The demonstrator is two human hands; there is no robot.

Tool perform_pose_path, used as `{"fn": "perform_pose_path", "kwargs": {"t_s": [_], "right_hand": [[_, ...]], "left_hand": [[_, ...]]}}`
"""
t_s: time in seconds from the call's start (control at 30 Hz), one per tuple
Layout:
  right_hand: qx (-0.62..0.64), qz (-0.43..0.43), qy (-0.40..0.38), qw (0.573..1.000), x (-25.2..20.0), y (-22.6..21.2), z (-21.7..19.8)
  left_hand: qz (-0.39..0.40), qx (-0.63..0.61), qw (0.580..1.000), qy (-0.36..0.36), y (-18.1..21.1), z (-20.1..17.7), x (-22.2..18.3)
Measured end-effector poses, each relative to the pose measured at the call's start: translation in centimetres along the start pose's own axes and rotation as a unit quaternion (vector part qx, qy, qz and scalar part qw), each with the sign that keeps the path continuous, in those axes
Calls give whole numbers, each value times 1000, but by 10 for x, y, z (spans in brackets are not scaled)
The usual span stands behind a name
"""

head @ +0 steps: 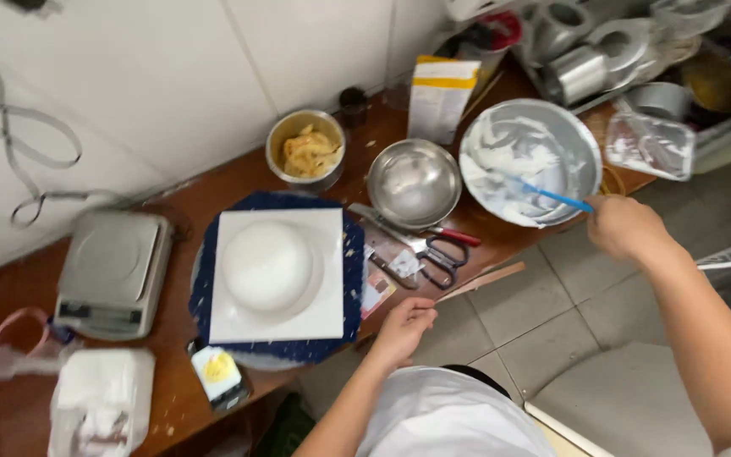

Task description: Mix yellow food coloring into white frosting and then begin washing used baking equipment.

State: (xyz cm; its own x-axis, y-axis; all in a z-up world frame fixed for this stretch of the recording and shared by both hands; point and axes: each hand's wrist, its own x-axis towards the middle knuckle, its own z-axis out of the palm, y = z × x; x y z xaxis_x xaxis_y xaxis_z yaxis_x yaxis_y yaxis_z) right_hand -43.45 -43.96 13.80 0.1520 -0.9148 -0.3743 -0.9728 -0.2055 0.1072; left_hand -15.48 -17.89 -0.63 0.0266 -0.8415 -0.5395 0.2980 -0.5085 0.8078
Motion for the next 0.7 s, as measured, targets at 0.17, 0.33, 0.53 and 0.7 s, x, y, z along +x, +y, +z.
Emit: {"fn": "perform_pose_path", "kwargs": {"t_s": [0.17, 0.33, 0.53, 0.7], "right_hand": [[-275, -26, 80, 958, -4, 18, -51], [-433, -193, 316, 822, -1, 19, -105], [-523, -437, 221, 697, 34, -18, -139], [-459, -625, 317, 547, 72, -19, -145]], "left_hand": [[18, 28, 999, -40, 28, 31, 71], [-23, -35, 999, -34, 38, 65, 141], [6, -77, 997, 24, 55, 86, 190], [18, -121, 986, 110, 69, 109, 203]]}}
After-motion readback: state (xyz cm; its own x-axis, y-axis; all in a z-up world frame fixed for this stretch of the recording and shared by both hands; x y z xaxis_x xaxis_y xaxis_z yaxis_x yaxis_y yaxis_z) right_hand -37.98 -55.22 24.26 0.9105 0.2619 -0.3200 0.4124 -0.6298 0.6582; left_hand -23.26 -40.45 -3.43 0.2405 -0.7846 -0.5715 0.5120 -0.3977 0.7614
